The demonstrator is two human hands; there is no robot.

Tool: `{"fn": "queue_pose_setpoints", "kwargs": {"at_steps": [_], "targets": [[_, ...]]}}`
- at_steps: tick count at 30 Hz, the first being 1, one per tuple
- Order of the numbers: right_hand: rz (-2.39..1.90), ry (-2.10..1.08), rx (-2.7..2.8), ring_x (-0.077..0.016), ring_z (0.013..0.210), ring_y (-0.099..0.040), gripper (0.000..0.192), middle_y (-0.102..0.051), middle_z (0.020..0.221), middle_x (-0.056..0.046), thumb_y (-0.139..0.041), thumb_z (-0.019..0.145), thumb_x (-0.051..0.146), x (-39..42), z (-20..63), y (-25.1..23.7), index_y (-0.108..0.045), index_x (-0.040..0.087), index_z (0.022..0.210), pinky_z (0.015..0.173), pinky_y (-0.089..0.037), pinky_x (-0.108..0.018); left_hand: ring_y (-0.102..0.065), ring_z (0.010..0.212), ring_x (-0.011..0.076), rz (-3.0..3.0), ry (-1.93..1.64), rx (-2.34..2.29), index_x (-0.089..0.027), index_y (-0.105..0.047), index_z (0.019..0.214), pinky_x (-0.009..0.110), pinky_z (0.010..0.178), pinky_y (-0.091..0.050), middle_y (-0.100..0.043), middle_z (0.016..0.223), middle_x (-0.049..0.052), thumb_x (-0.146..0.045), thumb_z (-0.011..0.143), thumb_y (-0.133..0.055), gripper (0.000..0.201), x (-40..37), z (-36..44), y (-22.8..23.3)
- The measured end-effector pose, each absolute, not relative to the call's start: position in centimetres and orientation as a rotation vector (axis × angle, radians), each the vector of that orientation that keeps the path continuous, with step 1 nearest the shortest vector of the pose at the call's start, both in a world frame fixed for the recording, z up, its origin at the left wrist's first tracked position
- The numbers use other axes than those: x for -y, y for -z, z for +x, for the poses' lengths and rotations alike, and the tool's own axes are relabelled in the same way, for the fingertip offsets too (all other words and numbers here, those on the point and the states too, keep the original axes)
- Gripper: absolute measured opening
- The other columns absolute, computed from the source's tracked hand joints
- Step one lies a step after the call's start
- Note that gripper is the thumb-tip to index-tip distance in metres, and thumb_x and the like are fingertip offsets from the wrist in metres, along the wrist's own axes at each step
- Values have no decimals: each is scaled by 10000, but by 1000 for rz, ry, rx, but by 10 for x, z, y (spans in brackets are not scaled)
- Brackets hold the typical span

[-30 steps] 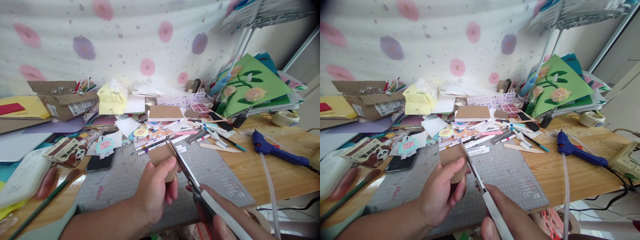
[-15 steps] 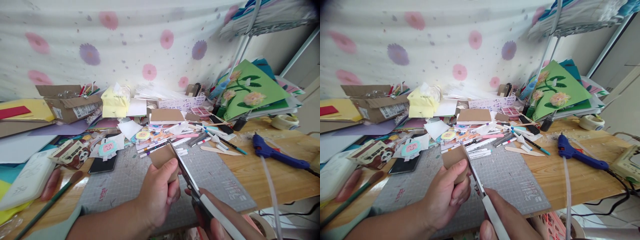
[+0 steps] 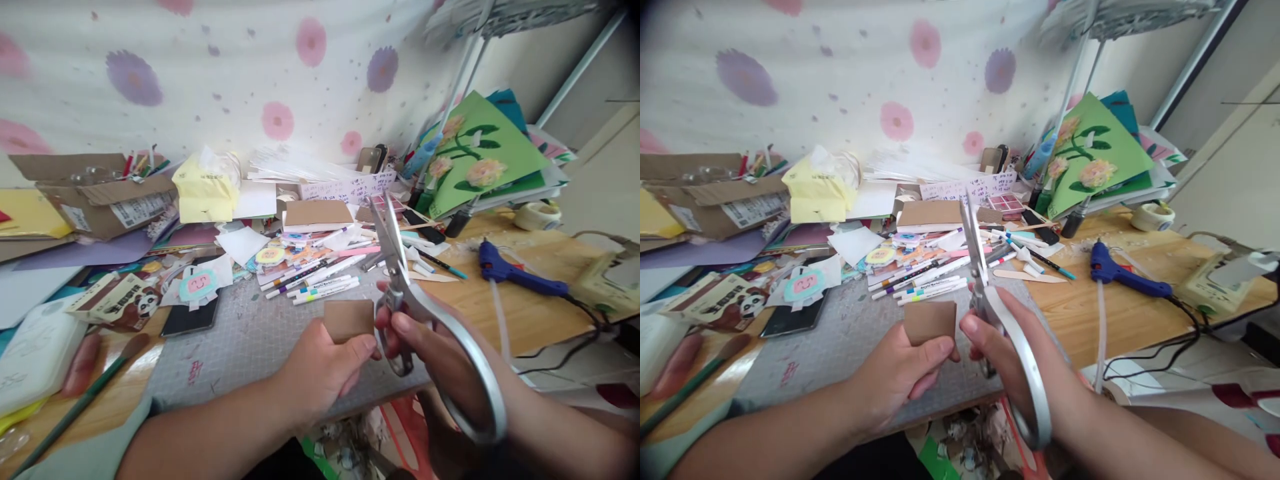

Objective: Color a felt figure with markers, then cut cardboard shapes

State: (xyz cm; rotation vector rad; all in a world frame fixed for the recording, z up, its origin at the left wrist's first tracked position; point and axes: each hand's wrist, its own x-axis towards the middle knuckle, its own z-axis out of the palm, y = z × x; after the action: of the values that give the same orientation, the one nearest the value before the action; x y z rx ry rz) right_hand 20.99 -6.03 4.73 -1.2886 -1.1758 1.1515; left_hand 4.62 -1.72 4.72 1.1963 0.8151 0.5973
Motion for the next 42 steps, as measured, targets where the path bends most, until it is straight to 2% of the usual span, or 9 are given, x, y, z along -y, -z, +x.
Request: {"fn": "queue_pose_setpoints", "kwargs": {"at_steps": [7, 12, 17, 23, 25, 27, 30, 35, 42], "targets": [[-1263, -1160, 1055, -122, 645, -524, 334, -574, 745, 56, -671, 801, 251, 42, 203, -55, -580, 246, 1123, 612, -436, -225, -422, 471, 115, 1350, -560, -786, -184, -602, 717, 225, 486, -313, -424, 447, -66, -365, 772, -649, 195, 20, 50, -47], [-1272, -1154, 1096, -140, 682, -529, 331, -573, 762, 47, -625, 794, 205, 41, 203, -54, -573, 239, 1119, 645, -435, -244, -320, 422, 70, 1239, -524, -762, -172, -572, 749, 211, 437, -236, -434, 513, -67, -402, 800, -629, 242, 22, 48, -41], [-1281, -1135, 1107, -155, 717, -550, 329, -589, 789, 32, -628, 783, 223, 39, 203, -53, -575, 237, 1107, 675, -459, -260, -295, 401, 24, 1118, -511, -709, -146, -558, 799, 203, 405, -183, -534, 677, -21, -483, 773, -661, 353, 23, 49, -37], [-1328, -1065, 1118, -144, 677, -565, 344, -588, 768, 32, -640, 764, 208, 41, 199, -59, -583, 226, 1102, 610, -486, -244, -254, 370, 21, 984, -479, -671, -159, -571, 833, 171, 381, -157, -412, 499, -93, -457, 704, -751, 371, 27, 49, -45], [-1304, -1126, 1081, -123, 556, -536, 362, -568, 760, 45, -629, 773, 226, 41, 199, -59, -555, 244, 1127, 472, -457, -230, -280, 345, 33, 983, -412, -648, -148, -583, 791, 161, 368, -183, -407, 429, -83, -561, 738, -683, 428, 26, 47, -45], [-1271, -1169, 1083, -103, 445, -465, 334, -539, 730, 58, -604, 792, 247, 39, 201, -59, -538, 247, 1120, 357, -381, -220, -407, 348, 65, 951, -320, -607, -132, -605, 818, 164, 378, -295, -530, 460, -14, -709, 761, -537, 584, 22, 45, -43], [-1269, -1081, 1138, -119, 521, -489, 228, -542, 701, 49, -613, 780, 204, 32, 211, -56, -572, 213, 1004, 449, -422, -232, -593, 455, 142, 909, -298, -601, -119, -616, 869, 231, 464, -461, -666, 626, 91, -803, 764, -371, 734, 11, 42, -41], [-1314, -910, 1152, -179, 728, -569, 245, -601, 760, 24, -620, 754, 206, 24, 226, -57, -582, 225, 996, 665, -454, -279, -539, 416, 105, 1035, -489, -720, -160, -553, 744, 189, 425, -442, -619, 518, 10, -511, 818, -614, 363, -1, 42, -46], [-1389, -832, 1201, -158, 649, -512, 148, -570, 720, 20, -619, 733, 207, 25, 224, -60, -593, 203, 879, 592, -428, -272, -522, 389, 83, 1098, -502, -784, -161, -537, 689, 171, 423, -378, -622, 516, 3, -390, 864, -564, 289, 4, 44, -50]]}}
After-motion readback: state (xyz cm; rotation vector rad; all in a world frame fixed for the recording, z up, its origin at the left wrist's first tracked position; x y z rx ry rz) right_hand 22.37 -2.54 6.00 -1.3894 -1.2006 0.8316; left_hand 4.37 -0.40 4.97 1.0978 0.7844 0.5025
